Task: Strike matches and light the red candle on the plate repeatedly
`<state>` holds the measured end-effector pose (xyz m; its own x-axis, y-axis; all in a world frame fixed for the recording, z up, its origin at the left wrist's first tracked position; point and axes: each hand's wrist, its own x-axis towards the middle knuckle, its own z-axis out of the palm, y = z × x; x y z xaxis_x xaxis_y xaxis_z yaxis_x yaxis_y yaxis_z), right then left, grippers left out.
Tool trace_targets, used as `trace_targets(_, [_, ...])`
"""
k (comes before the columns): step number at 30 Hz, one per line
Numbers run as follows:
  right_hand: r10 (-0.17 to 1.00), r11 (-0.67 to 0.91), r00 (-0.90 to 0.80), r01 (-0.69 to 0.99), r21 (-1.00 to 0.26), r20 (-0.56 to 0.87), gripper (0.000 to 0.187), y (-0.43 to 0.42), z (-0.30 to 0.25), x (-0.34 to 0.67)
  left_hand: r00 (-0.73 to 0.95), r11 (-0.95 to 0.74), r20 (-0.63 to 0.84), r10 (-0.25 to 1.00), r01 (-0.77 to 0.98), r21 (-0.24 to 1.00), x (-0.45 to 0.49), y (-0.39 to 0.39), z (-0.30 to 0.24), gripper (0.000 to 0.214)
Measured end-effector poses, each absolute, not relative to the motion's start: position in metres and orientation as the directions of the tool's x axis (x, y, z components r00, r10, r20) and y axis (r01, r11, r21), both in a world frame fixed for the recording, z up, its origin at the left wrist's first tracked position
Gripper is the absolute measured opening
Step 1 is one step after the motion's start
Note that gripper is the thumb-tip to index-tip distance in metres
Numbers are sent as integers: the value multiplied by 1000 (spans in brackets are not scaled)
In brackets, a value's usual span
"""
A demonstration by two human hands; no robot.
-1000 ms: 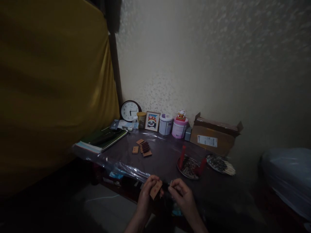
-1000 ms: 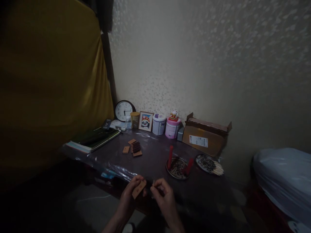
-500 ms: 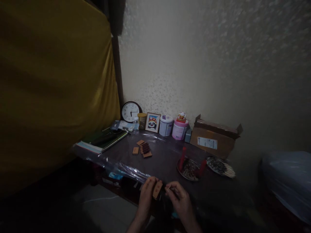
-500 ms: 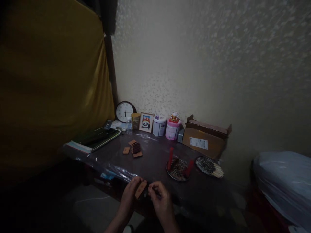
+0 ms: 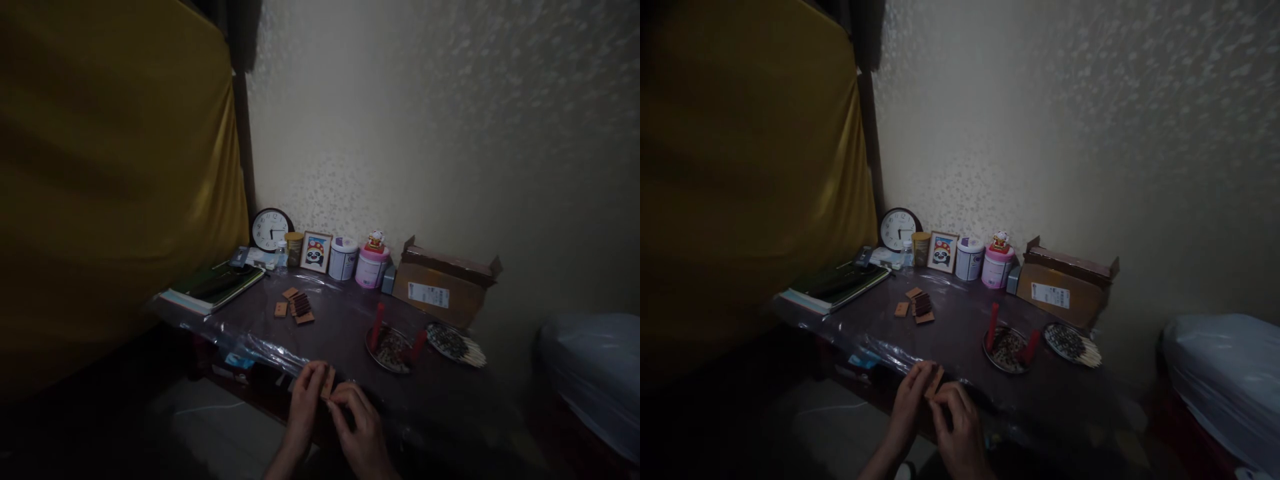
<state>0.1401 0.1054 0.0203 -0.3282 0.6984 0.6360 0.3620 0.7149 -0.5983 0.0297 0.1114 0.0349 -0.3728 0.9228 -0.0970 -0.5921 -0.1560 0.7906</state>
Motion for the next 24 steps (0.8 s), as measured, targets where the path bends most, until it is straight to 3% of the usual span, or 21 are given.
trace_targets(5, [695, 711, -225, 350, -609, 683, 10, 114, 24, 148, -284, -92, -57, 957, -484, 870, 27, 107, 30, 32])
trace_targets(10, [757, 641, -129, 341, -688, 641, 8, 125, 24, 160, -164, -39, -57, 985, -529, 848, 27, 105, 25, 41])
trace_targets(15, [802, 589, -108, 308, -747, 588, 9, 128, 22, 165, -126, -62, -2, 992, -496, 866, 26, 107, 16, 46])
trace_targets(24, [823, 566, -105, 251, -786, 559, 8, 127, 25, 164, -97, -24, -29, 995, -509, 860, 25, 109, 10, 44])
